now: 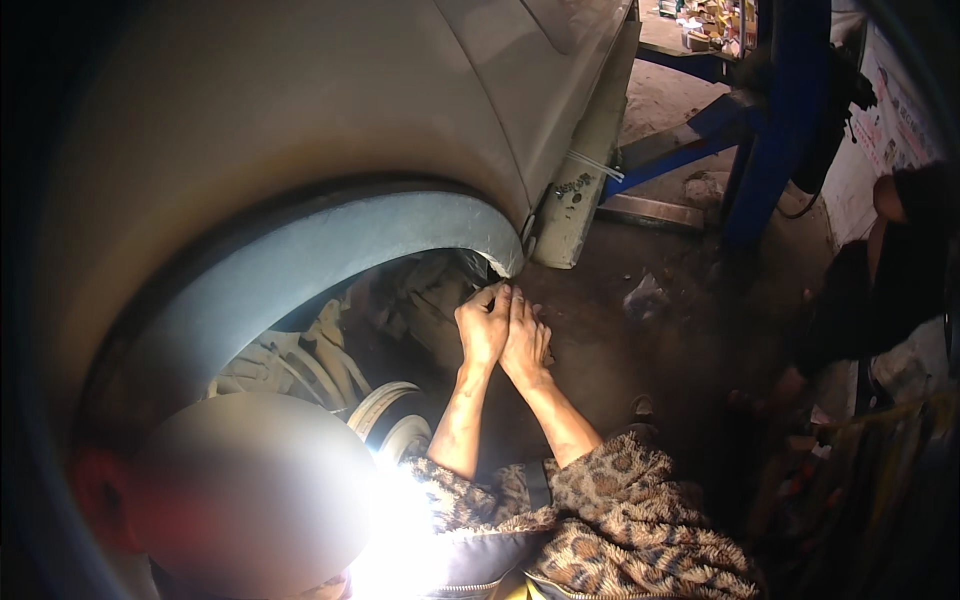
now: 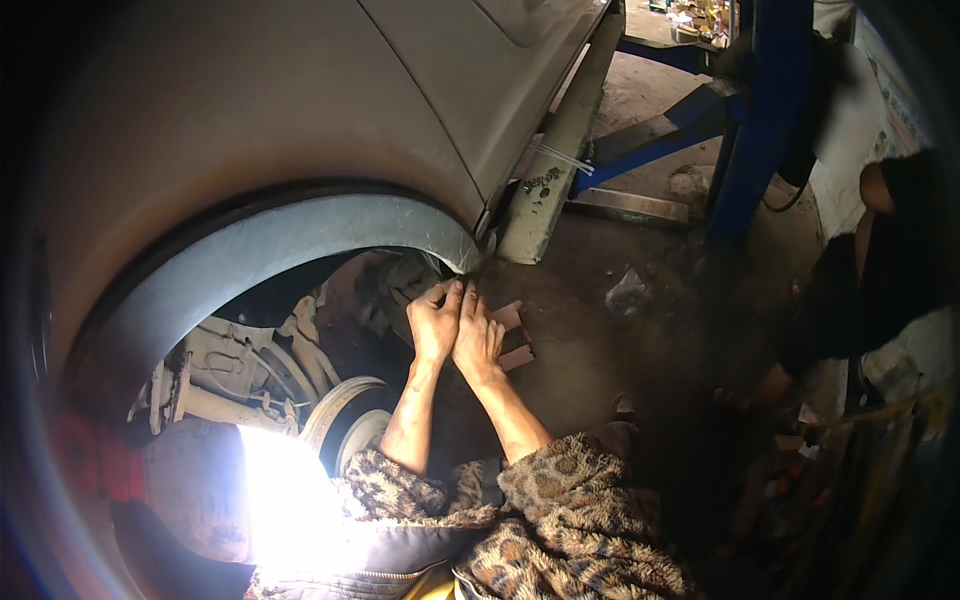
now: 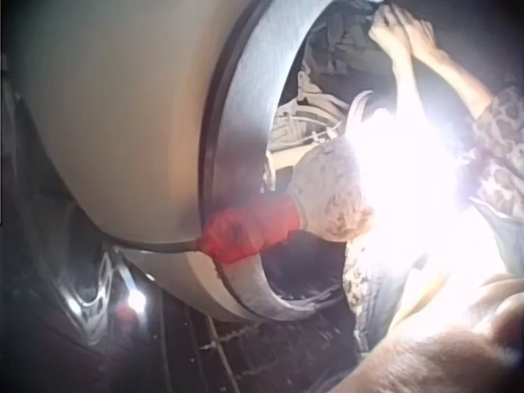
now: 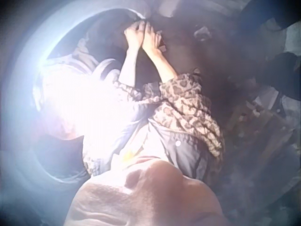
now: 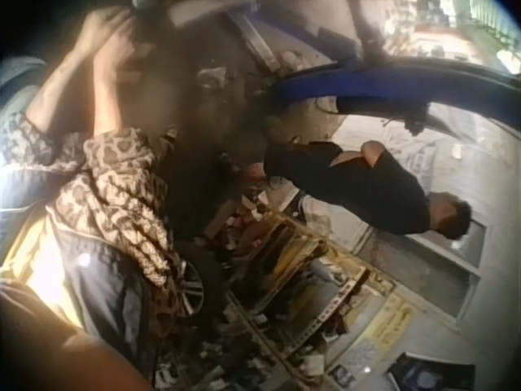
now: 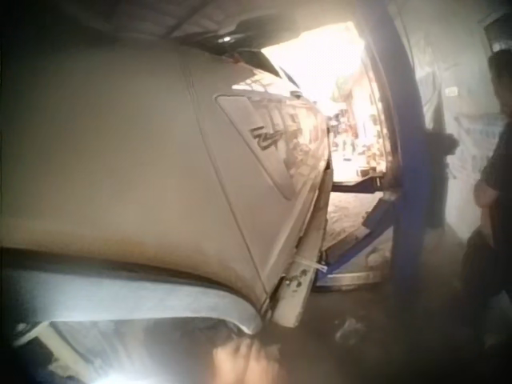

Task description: The person works on the inner edge of a car's wheel arch, using a small tool to scrape or pry at the seam and then inserting zip ties to secure the panel. The task involves repeated scraping and fastening actions within the confined wheel well area.

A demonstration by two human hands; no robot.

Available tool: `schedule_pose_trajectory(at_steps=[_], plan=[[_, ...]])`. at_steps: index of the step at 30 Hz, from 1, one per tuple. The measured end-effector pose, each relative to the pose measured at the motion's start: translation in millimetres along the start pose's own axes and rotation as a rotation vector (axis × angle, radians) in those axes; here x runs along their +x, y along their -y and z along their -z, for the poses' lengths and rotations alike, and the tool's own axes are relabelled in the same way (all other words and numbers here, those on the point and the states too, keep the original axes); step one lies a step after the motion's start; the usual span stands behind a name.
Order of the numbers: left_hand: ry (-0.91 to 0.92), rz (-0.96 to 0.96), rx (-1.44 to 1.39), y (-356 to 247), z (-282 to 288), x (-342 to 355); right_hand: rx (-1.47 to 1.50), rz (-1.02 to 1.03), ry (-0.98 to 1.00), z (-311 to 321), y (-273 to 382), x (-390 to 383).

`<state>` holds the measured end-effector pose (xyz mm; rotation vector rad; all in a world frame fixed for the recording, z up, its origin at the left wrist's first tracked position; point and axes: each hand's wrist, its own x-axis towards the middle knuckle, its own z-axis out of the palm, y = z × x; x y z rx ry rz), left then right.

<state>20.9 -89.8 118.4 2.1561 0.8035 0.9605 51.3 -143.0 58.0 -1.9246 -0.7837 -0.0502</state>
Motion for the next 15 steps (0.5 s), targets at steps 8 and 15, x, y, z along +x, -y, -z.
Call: schedule_pose_trajectory(at_steps=[8,15], plan=[[0.052,0.05,0.036,-11,3,-2,-0.058,-0.038,-0.029,28,11,13],[0.108,0.274,-0.202,17,-4,-36,-0.119,-0.056,-0.121,33,-3,30]])
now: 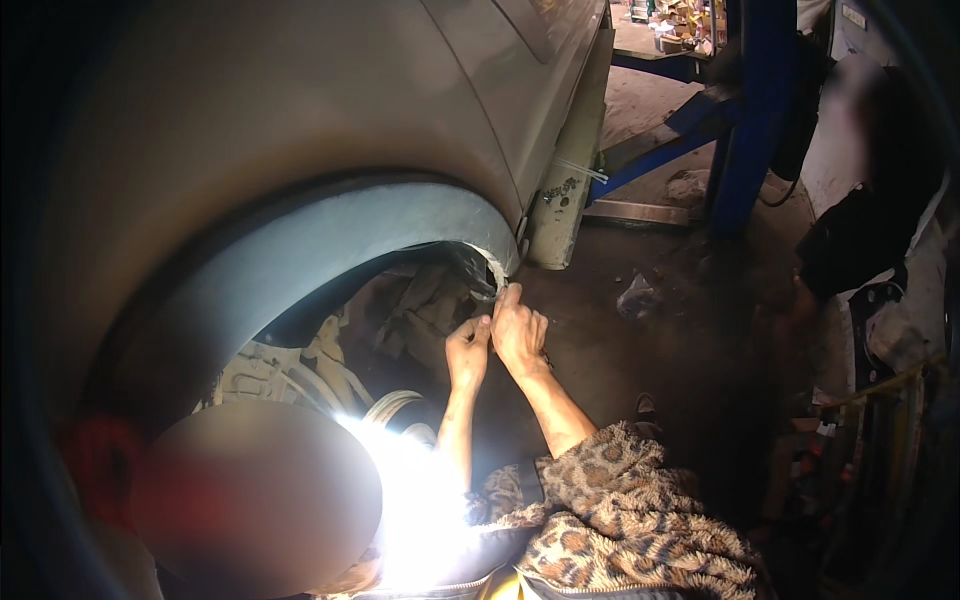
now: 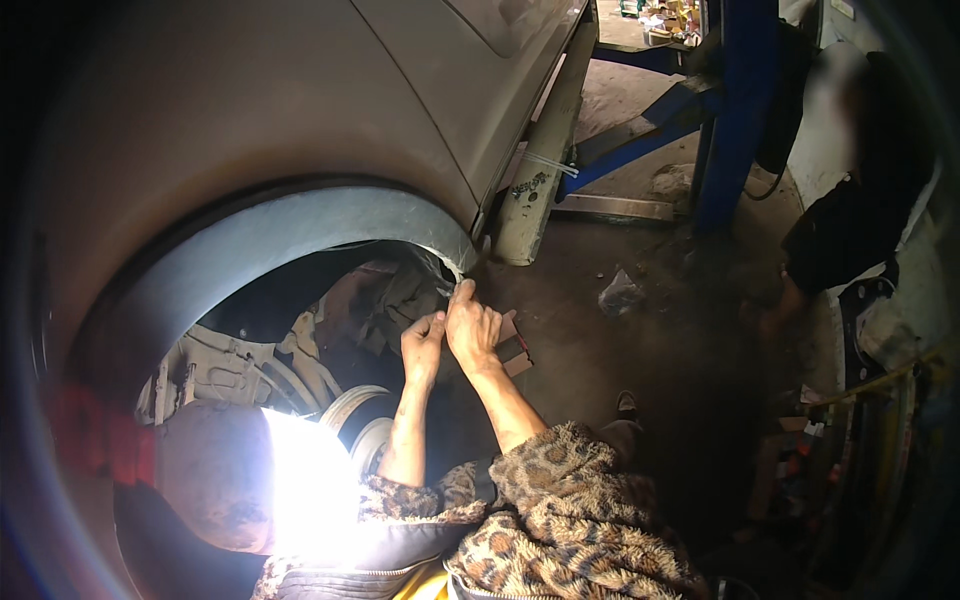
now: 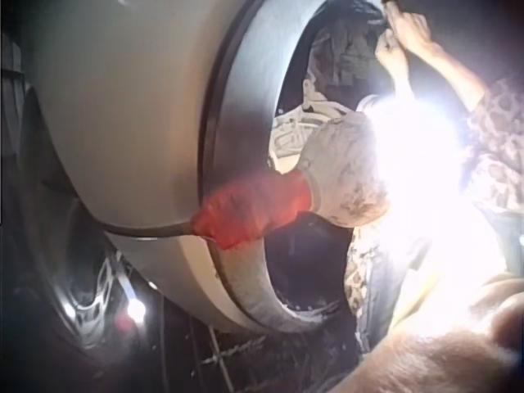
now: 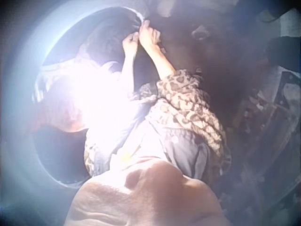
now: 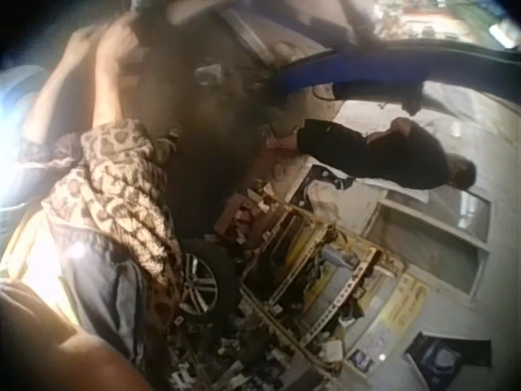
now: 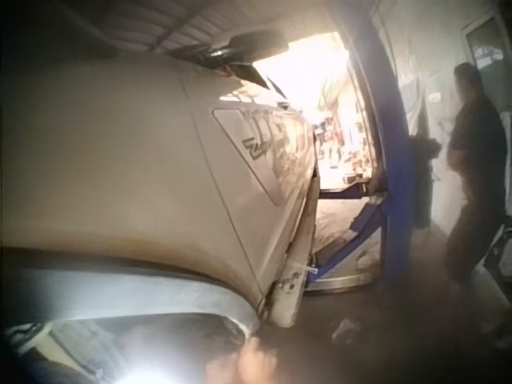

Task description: The person works on the inner edge of a car's wheel arch, using a small tool to scrape or pry at the seam and then inserting zip ties to secure the panel. The task involves repeated scraping and fastening actions within the confined wheel well area.

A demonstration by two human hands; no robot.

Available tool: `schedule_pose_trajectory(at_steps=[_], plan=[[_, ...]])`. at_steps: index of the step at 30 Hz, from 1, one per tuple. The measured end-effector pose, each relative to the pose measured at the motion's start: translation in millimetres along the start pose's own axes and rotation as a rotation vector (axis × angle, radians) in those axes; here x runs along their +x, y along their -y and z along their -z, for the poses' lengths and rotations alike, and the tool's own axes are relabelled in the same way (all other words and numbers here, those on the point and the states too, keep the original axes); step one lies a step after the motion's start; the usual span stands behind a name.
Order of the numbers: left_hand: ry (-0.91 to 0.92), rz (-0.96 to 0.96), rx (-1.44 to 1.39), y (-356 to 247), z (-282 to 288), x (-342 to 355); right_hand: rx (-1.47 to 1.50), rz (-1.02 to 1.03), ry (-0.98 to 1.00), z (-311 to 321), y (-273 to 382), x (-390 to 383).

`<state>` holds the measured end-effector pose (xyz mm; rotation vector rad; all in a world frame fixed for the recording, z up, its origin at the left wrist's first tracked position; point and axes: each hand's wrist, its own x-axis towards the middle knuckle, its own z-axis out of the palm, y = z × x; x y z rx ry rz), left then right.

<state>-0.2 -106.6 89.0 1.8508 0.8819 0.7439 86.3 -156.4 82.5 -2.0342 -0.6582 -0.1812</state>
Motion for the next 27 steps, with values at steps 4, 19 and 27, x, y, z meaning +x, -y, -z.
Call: schedule_pose_trajectory(at_steps=[4,19,27], plan=[[0.104,0.207,-0.227,7,4,-20,-0.004,-0.007,-0.018,-1,2,1],[0.114,0.248,-0.375,-22,-2,-29,0.304,-0.2,-0.138,5,6,17],[0.059,0.272,-0.369,-38,18,-36,1.75,-0.839,-0.202,26,38,41]])
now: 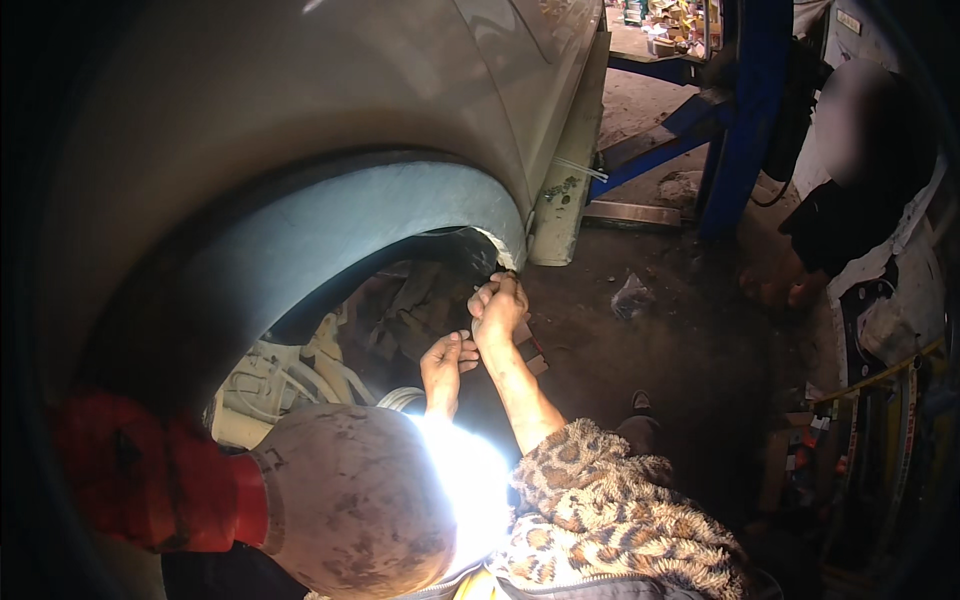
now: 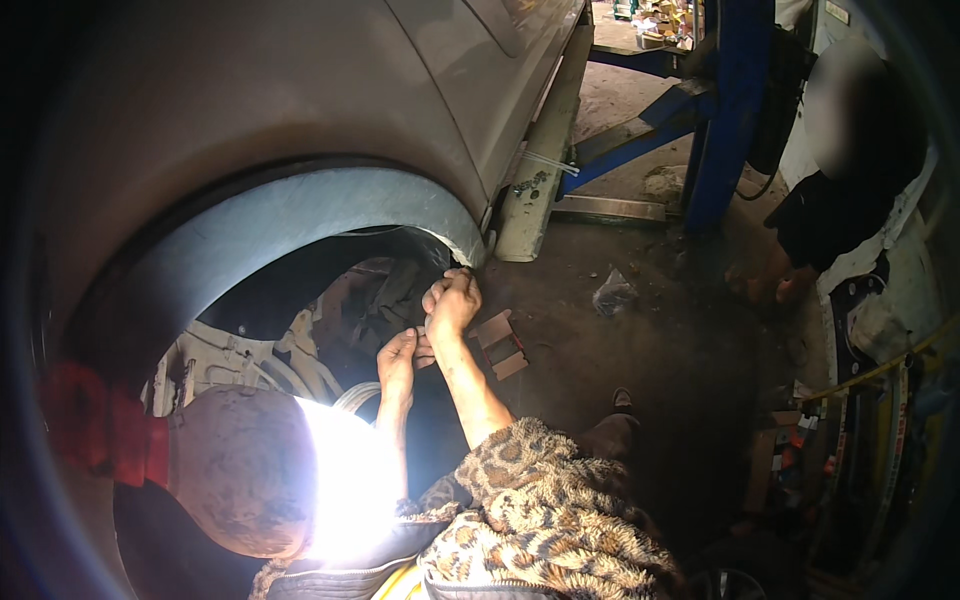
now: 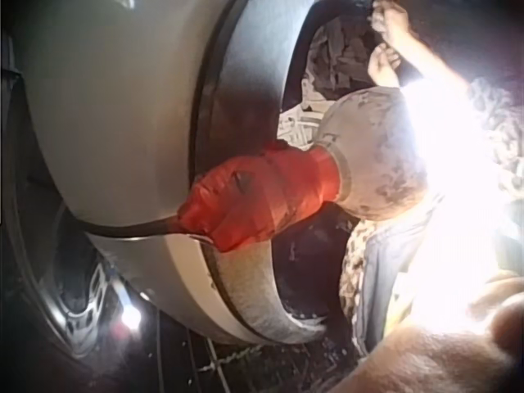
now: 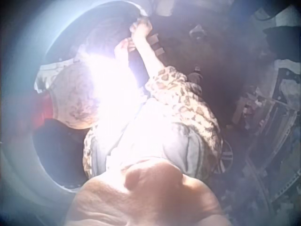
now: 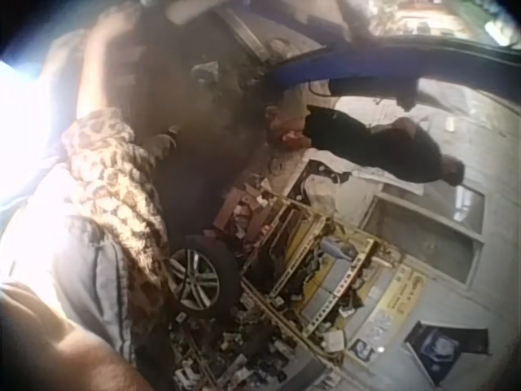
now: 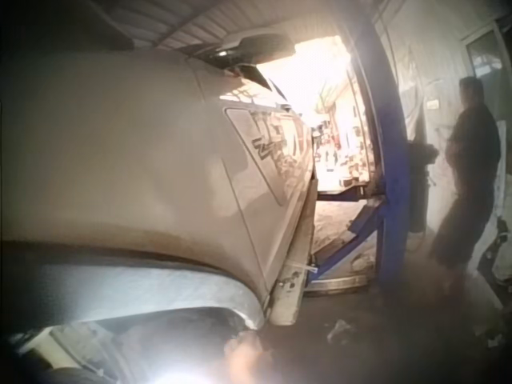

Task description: The person works on the inner edge of a car's wheel arch, using a small tool to scrape or pry at the seam and then inserting zip ties to secure the panel. The task involves repeated scraping and fastening actions within the confined wheel well area.

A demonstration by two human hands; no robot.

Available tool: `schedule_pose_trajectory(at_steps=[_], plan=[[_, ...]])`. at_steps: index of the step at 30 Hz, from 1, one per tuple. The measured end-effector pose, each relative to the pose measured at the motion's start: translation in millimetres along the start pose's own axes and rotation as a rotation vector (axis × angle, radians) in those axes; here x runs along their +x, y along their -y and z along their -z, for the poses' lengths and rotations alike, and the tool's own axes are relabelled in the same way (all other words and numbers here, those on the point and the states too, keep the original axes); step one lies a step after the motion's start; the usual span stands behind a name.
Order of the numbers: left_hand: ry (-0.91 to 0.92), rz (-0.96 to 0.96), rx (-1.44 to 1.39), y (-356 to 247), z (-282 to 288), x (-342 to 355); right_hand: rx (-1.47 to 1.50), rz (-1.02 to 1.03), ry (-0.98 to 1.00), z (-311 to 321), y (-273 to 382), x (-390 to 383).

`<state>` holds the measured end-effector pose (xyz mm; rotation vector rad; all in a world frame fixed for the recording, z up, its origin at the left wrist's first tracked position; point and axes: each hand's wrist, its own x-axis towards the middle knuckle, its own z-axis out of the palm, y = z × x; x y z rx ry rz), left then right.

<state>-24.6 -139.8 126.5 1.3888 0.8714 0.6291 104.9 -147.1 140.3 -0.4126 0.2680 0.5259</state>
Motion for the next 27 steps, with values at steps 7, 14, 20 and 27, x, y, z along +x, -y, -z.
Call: schedule_pose_trajectory(at_steps=[7,14,20,27], plan=[[-0.017,0.05,-0.028,-2,2,-8,-1.265,0.706,0.079,40,14,15],[0.09,0.089,-0.043,4,-19,-7,-2.1,1.291,0.533,46,69,26],[0.085,0.095,-0.047,-10,-20,-13,-1.805,0.78,0.314,28,59,3],[0.076,0.173,-0.196,-21,-5,-20,-0.288,0.226,0.072,9,15,7]])
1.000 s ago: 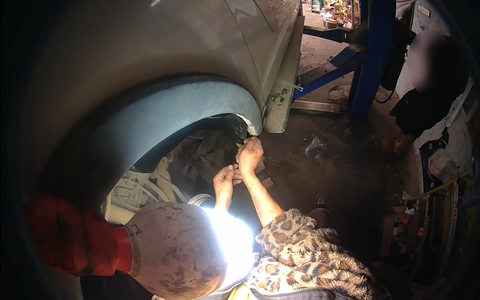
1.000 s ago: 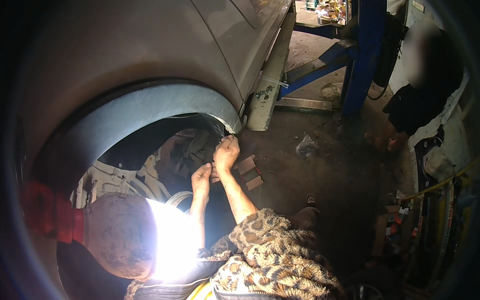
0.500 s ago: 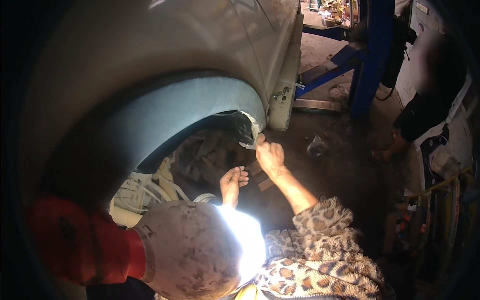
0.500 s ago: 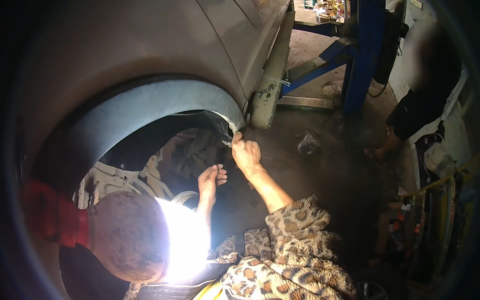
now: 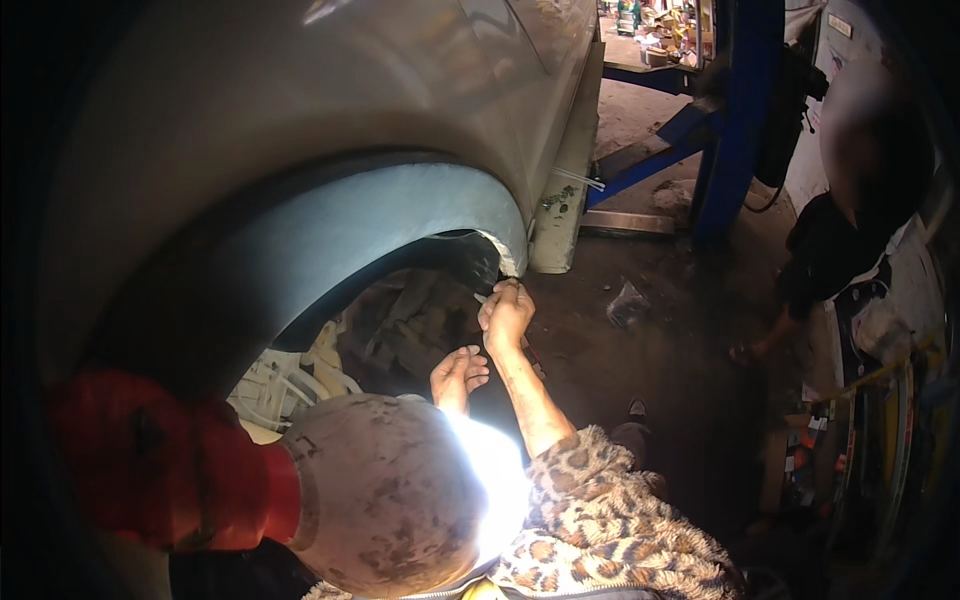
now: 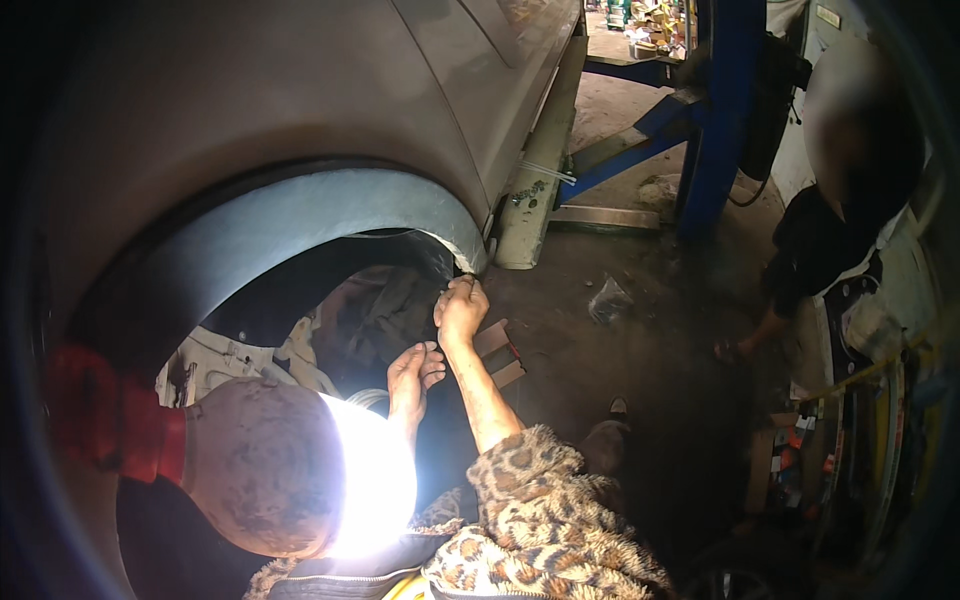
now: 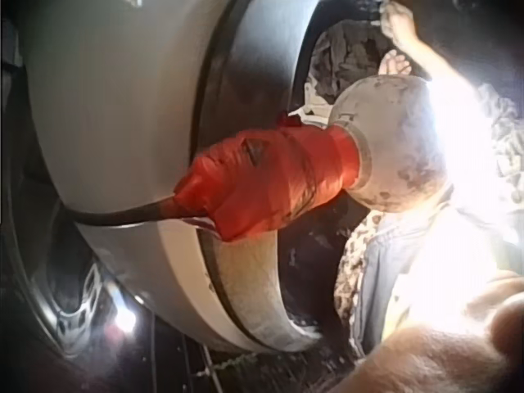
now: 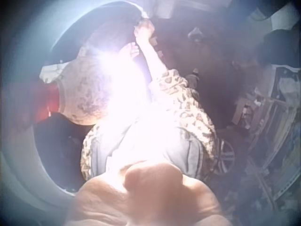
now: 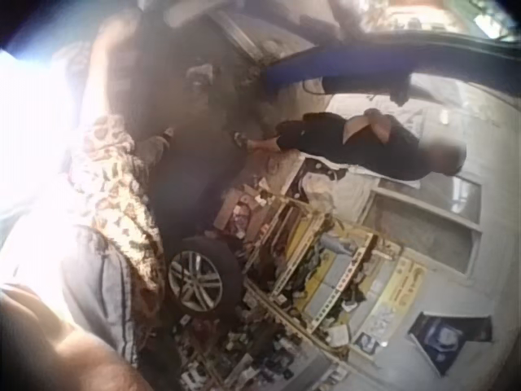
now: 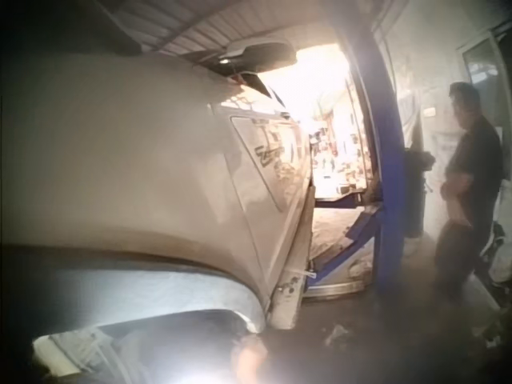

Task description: The person works on the inner edge of a car's wheel arch, using a small tool to scrape or pry at the seam and then inserting zip ties to secure the panel. The task involves repeated scraping and fastening actions within the confined wheel well area.

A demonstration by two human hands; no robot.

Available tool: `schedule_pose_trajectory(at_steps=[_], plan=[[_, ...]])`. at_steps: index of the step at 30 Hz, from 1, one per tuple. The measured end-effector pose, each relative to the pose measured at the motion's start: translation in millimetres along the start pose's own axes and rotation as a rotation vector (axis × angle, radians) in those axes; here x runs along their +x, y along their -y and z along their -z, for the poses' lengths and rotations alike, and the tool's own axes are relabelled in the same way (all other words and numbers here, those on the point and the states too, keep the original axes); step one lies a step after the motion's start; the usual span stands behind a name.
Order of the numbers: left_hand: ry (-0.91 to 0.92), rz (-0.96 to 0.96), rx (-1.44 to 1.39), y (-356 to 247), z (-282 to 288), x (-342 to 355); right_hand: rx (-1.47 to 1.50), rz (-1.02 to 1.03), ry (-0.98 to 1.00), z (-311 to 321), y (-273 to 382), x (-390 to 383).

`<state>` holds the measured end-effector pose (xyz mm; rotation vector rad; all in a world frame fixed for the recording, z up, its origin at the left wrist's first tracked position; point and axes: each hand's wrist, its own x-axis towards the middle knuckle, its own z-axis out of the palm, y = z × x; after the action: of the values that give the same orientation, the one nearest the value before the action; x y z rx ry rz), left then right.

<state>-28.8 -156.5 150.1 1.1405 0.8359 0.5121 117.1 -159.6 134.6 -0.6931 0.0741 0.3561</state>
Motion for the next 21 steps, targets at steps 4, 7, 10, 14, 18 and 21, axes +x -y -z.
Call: schedule_pose_trajectory(at_steps=[4,7,10,14,18,21], plan=[[-0.023,0.01,-0.119,-1,11,-10,0.454,-0.422,-0.051,-18,31,-16],[-0.008,-0.018,-0.165,-10,-8,-17,-0.124,-0.191,0.081,-5,41,-14],[0.042,-0.002,-0.208,-9,-30,-13,-1.19,0.564,0.147,11,45,-2],[0.086,0.087,-0.222,2,-43,-14,-1.699,0.877,0.473,31,73,6],[0.123,0.146,-0.167,11,-51,-4,-1.967,1.101,0.577,35,86,22],[0.088,0.116,-0.162,6,-45,3,-1.705,0.908,0.472,33,83,9]])
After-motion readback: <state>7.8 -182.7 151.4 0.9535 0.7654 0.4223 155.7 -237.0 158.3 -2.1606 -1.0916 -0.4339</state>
